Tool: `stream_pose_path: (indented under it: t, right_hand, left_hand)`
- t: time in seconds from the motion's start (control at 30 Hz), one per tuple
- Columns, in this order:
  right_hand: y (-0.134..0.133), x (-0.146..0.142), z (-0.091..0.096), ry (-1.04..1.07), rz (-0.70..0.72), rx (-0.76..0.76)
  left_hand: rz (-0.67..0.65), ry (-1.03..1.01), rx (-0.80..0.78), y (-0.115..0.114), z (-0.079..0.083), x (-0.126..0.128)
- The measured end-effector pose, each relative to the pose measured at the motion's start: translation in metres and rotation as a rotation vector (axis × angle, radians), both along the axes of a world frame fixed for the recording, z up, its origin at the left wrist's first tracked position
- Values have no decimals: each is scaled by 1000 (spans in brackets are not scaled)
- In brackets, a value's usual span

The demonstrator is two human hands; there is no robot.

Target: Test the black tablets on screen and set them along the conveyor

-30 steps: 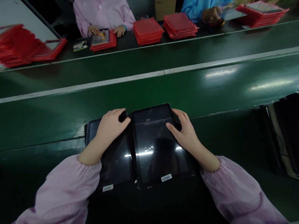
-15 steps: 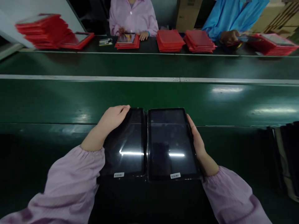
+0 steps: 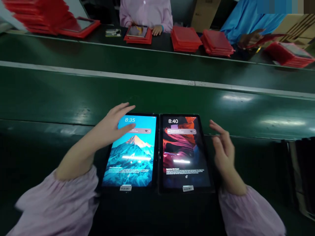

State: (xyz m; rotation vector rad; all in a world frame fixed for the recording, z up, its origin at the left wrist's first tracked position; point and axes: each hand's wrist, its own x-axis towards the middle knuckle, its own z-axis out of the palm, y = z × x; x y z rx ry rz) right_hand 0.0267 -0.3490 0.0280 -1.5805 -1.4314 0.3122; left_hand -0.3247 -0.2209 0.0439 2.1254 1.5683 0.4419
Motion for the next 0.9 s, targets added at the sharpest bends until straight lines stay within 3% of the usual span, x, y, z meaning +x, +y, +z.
stream_pose_path:
  t: [0.03, 0.1, 0.17, 0.23, 0.33, 0.43, 0.5, 0.6, 0.67, 0.73, 0.9]
  right_hand:
    - [-6, -1, 15, -20, 24, -3]
    - [-18, -7, 46, -98, 209, -185]
    - [-30, -17, 70, -216, 397, -318]
    - [-40, -29, 81, -356, 461, -333]
    - [-49, -43, 79, -492, 514, -337]
    - [-47, -46, 65, -489, 607, -413]
    - [-39, -41, 56, -500, 546, -437]
    - [-26, -30, 52, -545, 318, -378]
    - [-25, -26, 57, -511, 272, -335]
    - [-31, -25, 65, -441, 351, -336]
    - [-58, -33, 80, -353, 547, -394]
  left_hand:
    - [25, 23, -24, -8, -2, -6]
    - [94, 81, -89, -16, -6, -13]
    - [184, 102, -129, -13, -11, -12]
    - [306, 48, -91, -1, -13, -9]
    - [427, -73, 22, 13, -8, -10]
    - [378, -65, 76, 8, 0, -29]
    - [301, 20, 85, -3, 1, -53]
    - [211, 141, 56, -23, -11, -94]
    - [222, 149, 1, -40, -23, -113]
    - [245, 72, -92, -59, -34, -118]
    - [355, -198, -419, -87, -36, -91]
